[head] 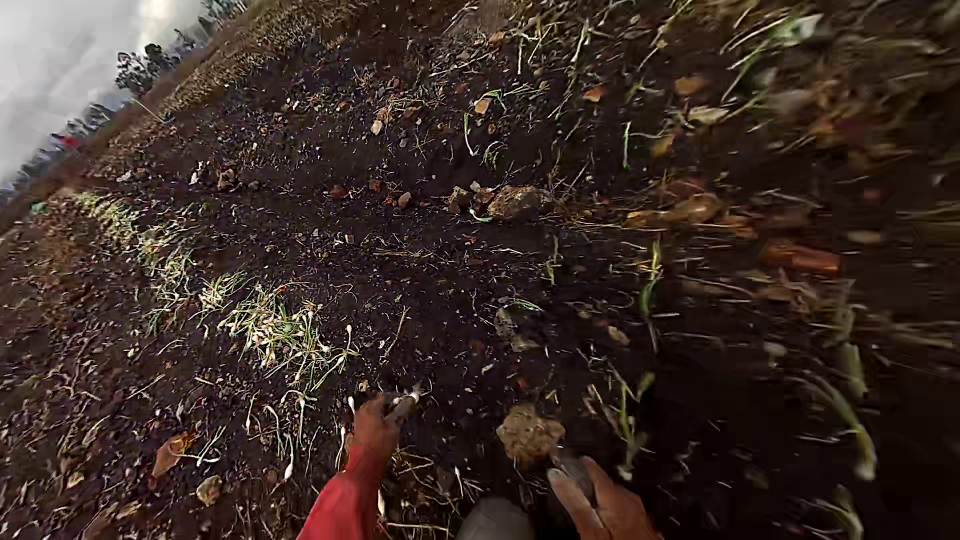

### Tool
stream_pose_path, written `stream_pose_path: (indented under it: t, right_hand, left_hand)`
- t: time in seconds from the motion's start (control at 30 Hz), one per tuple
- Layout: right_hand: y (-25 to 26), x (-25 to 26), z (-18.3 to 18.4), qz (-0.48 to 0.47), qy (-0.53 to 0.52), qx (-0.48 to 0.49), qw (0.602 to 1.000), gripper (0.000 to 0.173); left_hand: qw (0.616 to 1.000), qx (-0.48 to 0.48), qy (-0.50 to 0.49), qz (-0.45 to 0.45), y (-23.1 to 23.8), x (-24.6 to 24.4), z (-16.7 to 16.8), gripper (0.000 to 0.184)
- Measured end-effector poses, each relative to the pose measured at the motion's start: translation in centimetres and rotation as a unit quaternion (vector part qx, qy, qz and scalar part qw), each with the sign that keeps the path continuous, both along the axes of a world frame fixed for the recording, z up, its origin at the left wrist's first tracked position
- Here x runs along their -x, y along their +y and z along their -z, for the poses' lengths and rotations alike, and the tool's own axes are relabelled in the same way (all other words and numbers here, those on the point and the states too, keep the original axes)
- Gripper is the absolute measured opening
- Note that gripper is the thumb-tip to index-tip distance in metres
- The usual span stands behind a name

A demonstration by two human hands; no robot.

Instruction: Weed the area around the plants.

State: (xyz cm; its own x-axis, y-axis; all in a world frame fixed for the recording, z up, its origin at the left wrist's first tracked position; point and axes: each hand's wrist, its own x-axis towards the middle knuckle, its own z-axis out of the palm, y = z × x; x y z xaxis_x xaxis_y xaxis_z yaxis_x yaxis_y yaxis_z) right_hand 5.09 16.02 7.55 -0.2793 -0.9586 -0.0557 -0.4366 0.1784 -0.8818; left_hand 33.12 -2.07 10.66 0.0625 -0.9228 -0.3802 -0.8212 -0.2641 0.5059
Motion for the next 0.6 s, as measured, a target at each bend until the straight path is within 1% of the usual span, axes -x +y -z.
stream_pose_path:
  t: [0.03, 0.07, 0.1, 0.13, 0.17, 0.23, 0.27, 0.3, 0.33, 0.37, 0.4, 0.43, 0.47, 0.5, 0.53, 0.57, 0.6]
  right_hand:
    - [-0.8, 0.2, -0.8, 0.033, 0.012, 0.031, 0.999, 0.063]
    - [-1.8, 0.9, -1.8, 0.056, -0.016, 0.061, 0.996, 0.063]
    - [-2.7, 1.8, -3.2, 0.059, -0.076, 0.088, 0.991, 0.06]
    - [-3.6, 2.5, -5.3, 0.049, -0.136, 0.119, 0.982, 0.054]
    - [-4.8, 3.4, -7.9, 0.028, -0.172, 0.159, 0.972, 0.047]
    - [-8.3, 5.0, -13.0, -0.026, -0.176, 0.246, 0.953, 0.035]
    - [-10.5, 5.8, -14.5, -0.056, -0.157, 0.3, 0.939, 0.03]
    - [-13.6, 6.2, -14.8, -0.09, -0.153, 0.383, 0.907, 0.024]
    - [-17.1, 6.5, -13.6, -0.126, -0.173, 0.466, 0.859, 0.018]
    - [-19.6, 6.2, -12.5, -0.135, -0.166, 0.48, 0.851, 0.013]
    - [-19.8, 6.0, -12.9, -0.112, -0.116, 0.333, 0.929, 0.013]
    - [-20.4, 5.4, -10.9, -0.075, -0.094, 0.226, 0.967, 0.022]
    - [-21.1, 4.6, -6.5, -0.023, -0.089, 0.164, 0.982, 0.033]
    - [-21.2, 3.9, -1.1, 0.035, -0.104, 0.13, 0.985, 0.039]
    - [-20.7, 3.7, 2.8, 0.08, -0.126, 0.098, 0.984, 0.041]
    - [-20.5, 3.8, 5.0, 0.108, -0.145, 0.084, 0.98, 0.041]
    - [-19.6, 3.7, 5.9, 0.113, -0.159, 0.089, 0.977, 0.039]
  left_hand:
    - [0.999, -0.012, 0.026, -0.016, 0.7, 0.9, 0.6, 0.038]
    - [0.998, -0.019, 0.053, -0.033, 1.3, 1.7, 1.3, 0.036]
    - [0.995, -0.021, 0.083, -0.047, 1.8, 2.3, 2.0, 0.032]
    - [0.991, -0.029, 0.118, -0.056, 2.5, 2.5, 2.6, 0.028]
    - [0.986, -0.037, 0.152, -0.056, 2.6, 2.6, 3.2, 0.027]
    - [0.979, -0.067, 0.187, -0.039, 2.3, 2.8, 4.3, 0.031]
    - [0.98, -0.079, 0.18, -0.022, 2.1, 3.0, 4.8, 0.032]
    - [0.982, -0.083, 0.167, -0.002, 1.6, 3.3, 5.3, 0.03]
    - [0.985, -0.083, 0.153, 0.017, 0.9, 3.9, 5.8, 0.027]
    - [0.986, -0.087, 0.14, 0.036, 0.2, 4.7, 6.1, 0.024]
    - [0.985, -0.087, 0.136, 0.055, -0.7, 5.7, 6.3, 0.02]
    - [0.985, -0.085, 0.131, 0.078, -1.8, 6.9, 6.4, 0.017]
    - [0.985, -0.079, 0.119, 0.101, -3.0, 8.1, 6.3, 0.016]
    - [0.985, -0.071, 0.103, 0.122, -4.1, 9.5, 6.2, 0.016]
    - [0.984, -0.063, 0.08, 0.147, -5.3, 11.0, 6.1, 0.02]
    - [0.982, -0.051, 0.051, 0.175, -6.8, 12.7, 6.0, 0.022]
    - [0.978, -0.041, 0.019, 0.205, -8.0, 14.3, 5.9, 0.024]
